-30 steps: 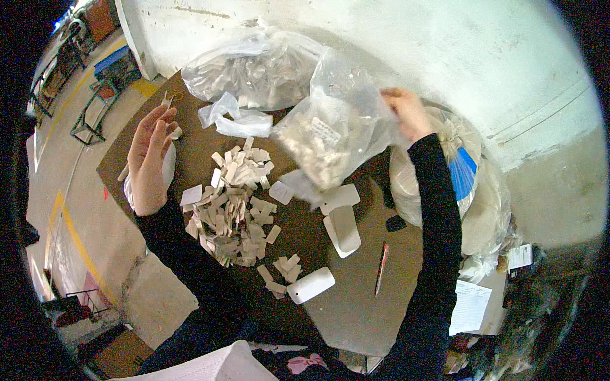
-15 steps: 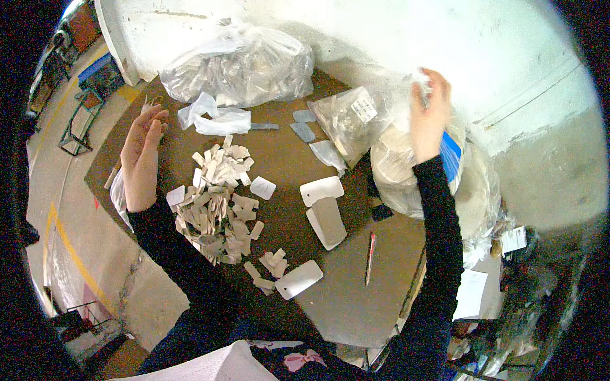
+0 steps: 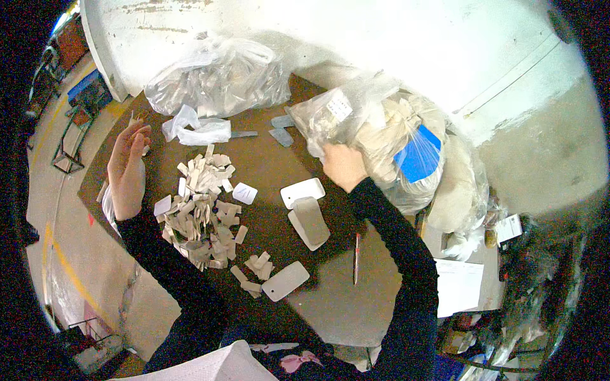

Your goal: The person sorts small rectangular pieces from a pile on a table and places them into a small plastic bag. The person also handles a white rectangular object and a pen, writing on a paper before continuing to sort the pieces.

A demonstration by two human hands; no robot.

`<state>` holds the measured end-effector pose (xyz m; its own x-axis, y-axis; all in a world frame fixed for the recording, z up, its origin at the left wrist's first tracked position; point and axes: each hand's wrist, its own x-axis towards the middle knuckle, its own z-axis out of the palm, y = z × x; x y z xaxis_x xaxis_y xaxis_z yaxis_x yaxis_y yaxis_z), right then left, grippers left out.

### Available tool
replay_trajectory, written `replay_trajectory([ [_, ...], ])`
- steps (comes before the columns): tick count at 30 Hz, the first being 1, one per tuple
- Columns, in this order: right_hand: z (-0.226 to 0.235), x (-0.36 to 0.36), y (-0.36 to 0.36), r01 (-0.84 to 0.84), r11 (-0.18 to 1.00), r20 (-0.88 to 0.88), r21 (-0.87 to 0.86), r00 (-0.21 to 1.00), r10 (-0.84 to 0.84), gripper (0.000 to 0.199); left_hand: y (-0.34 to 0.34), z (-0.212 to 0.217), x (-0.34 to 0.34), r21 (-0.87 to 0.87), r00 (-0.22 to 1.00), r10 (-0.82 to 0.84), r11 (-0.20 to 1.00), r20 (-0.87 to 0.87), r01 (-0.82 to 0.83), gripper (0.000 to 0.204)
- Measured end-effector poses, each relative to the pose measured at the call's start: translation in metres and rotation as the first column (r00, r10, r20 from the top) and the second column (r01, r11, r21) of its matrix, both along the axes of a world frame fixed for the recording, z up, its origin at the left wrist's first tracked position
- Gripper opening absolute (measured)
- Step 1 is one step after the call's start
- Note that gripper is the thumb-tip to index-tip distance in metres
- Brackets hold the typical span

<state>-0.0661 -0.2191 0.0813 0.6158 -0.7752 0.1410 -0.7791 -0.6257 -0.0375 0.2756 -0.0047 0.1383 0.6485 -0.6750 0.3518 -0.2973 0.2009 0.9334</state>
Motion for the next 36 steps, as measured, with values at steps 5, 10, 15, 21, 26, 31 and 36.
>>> replay_trajectory([
  [5, 0.027, -0.028, 0.0, -0.144, 0.954, 0.104, 0.263, 0.987, 0.12, 0.021, -0.005, 0.003, -0.008, 0.004, 0.999, -0.025, 1.0, 0.024, 0.025, 0.03],
  [10, 0.061, -0.055, -0.005, -0.206, 0.682, 0.369, 0.702, 0.924, -0.1, 0.023, -0.01, 0.001, -0.011, 0.025, 0.998, -0.054, 0.998, 0.023, 0.053, 0.029],
  [15, 0.106, -0.055, 0.025, -0.56, 0.548, 0.776, 0.622, 0.345, -0.528, 0.027, -0.041, -0.007, -0.067, 0.177, 0.817, -0.503, 0.864, 0.284, 0.47, 0.066],
  [21, 0.121, -0.014, 0.048, -0.867, 0.255, 0.787, 0.427, 0.217, -0.578, 0.046, -0.102, -0.037, -0.185, -0.202, 0.576, -0.804, 0.594, -0.146, 0.778, 0.106],
  [26, 0.116, 0.001, 0.071, -0.715, 0.28, 0.766, 0.64, 0.571, -0.295, 0.032, -0.117, -0.053, -0.191, -0.432, 0.626, -0.761, 0.629, -0.172, 0.646, 0.044],
  [31, 0.1, 0.011, 0.077, -0.547, 0.818, 0.73, 0.175, 0.63, 0.265, 0.042, -0.098, -0.027, -0.16, -0.506, 0.501, -0.797, 0.603, -0.338, 0.617, 0.031],
  [36, 0.082, 0.003, 0.05, -0.253, 0.963, 0.452, -0.088, 0.852, 0.265, 0.044, -0.122, -0.021, -0.162, 0.343, 0.576, -0.813, 0.568, 0.088, 0.748, 0.038],
])
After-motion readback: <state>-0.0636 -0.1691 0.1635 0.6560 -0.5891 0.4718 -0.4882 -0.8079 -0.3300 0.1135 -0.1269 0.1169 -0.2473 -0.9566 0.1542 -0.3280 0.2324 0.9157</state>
